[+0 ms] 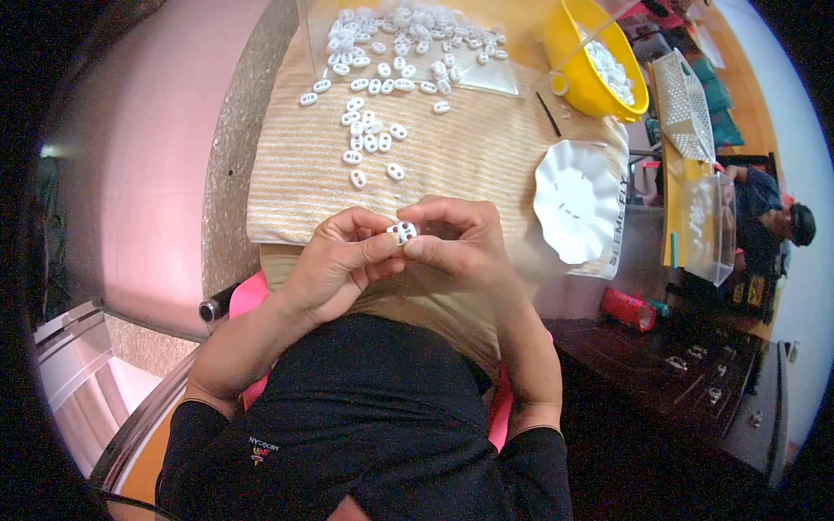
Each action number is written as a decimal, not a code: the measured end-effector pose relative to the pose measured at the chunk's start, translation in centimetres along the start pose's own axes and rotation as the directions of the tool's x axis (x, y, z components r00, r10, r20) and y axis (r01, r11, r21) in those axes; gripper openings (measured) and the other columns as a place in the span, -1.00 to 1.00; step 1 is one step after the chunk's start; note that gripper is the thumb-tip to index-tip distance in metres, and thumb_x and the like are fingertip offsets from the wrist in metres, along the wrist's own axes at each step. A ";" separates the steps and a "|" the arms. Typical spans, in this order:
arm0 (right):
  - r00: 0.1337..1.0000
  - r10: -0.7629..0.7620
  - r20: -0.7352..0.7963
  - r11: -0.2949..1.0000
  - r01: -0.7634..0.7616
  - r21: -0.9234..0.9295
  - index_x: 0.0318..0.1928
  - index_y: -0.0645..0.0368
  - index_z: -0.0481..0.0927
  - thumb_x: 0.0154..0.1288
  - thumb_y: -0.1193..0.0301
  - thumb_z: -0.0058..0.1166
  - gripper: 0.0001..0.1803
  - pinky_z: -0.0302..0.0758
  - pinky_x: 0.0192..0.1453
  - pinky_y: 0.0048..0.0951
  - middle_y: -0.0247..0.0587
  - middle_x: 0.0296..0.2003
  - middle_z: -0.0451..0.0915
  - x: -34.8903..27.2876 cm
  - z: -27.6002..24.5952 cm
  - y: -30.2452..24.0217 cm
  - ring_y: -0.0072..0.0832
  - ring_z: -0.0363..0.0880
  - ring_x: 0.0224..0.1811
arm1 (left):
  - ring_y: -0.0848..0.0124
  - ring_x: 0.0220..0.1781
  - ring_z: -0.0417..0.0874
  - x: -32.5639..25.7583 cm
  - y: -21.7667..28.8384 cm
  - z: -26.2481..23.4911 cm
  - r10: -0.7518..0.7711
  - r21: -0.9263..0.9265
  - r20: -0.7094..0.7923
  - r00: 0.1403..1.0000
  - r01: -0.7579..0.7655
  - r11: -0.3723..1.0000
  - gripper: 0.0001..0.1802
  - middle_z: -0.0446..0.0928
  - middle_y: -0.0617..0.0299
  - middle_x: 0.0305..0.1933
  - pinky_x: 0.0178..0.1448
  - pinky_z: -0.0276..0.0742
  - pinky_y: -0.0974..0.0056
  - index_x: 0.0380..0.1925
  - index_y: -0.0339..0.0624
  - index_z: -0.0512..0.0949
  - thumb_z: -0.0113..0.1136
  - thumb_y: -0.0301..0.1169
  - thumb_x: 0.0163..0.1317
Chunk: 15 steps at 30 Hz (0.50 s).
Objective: Sorting small white plastic electrical or mechanical components on a workbench.
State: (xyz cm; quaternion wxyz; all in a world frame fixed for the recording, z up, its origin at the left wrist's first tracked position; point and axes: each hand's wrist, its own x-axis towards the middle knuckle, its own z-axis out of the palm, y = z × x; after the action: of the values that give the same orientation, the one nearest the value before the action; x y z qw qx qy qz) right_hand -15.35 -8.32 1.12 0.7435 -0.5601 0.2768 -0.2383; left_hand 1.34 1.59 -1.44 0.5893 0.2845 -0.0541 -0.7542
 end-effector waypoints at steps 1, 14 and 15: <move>0.999 -0.040 0.015 0.999 0.041 -0.020 -0.15 0.38 0.62 0.06 0.53 0.37 -0.68 0.47 -0.17 -0.55 -0.19 -0.29 0.60 0.0 0.1 -0.1 -0.54 0.55 -0.25 | 0.41 -0.21 0.68 0.0 0.1 0.1 0.002 0.001 0.006 1.000 -0.002 1.000 -0.85 0.64 0.14 -0.17 -0.14 0.71 0.36 -0.20 -0.19 0.56 0.25 -0.55 0.22; 0.980 -0.198 0.030 0.978 0.199 -0.057 -0.16 0.33 0.66 0.04 0.45 0.39 -0.66 0.43 0.01 -0.42 -0.08 -0.22 0.60 -1.2 1.0 -0.3 -0.41 0.54 -0.13 | 0.48 -0.27 0.65 -0.8 0.4 0.7 -0.053 0.007 0.141 0.989 0.052 0.999 -0.89 0.59 0.27 -0.31 -0.14 0.64 0.41 -0.36 -0.17 0.52 0.29 -0.51 0.21; 0.979 -0.200 0.031 0.978 0.201 -0.058 -0.16 0.33 0.66 0.04 0.45 0.39 -0.66 0.43 0.01 -0.42 -0.08 -0.22 0.60 -1.4 1.2 -0.6 -0.41 0.54 -0.13 | 0.48 -0.27 0.65 -0.9 0.4 0.7 -0.055 0.006 0.145 0.988 0.055 0.998 -0.90 0.59 0.27 -0.30 -0.14 0.64 0.42 -0.36 -0.16 0.52 0.29 -0.51 0.22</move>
State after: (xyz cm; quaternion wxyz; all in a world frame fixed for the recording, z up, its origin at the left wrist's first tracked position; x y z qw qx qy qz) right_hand -15.55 -6.71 2.14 0.7016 -0.6106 0.2170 -0.2965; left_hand 1.45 2.13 -0.37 0.5624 0.2307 -0.0895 -0.7889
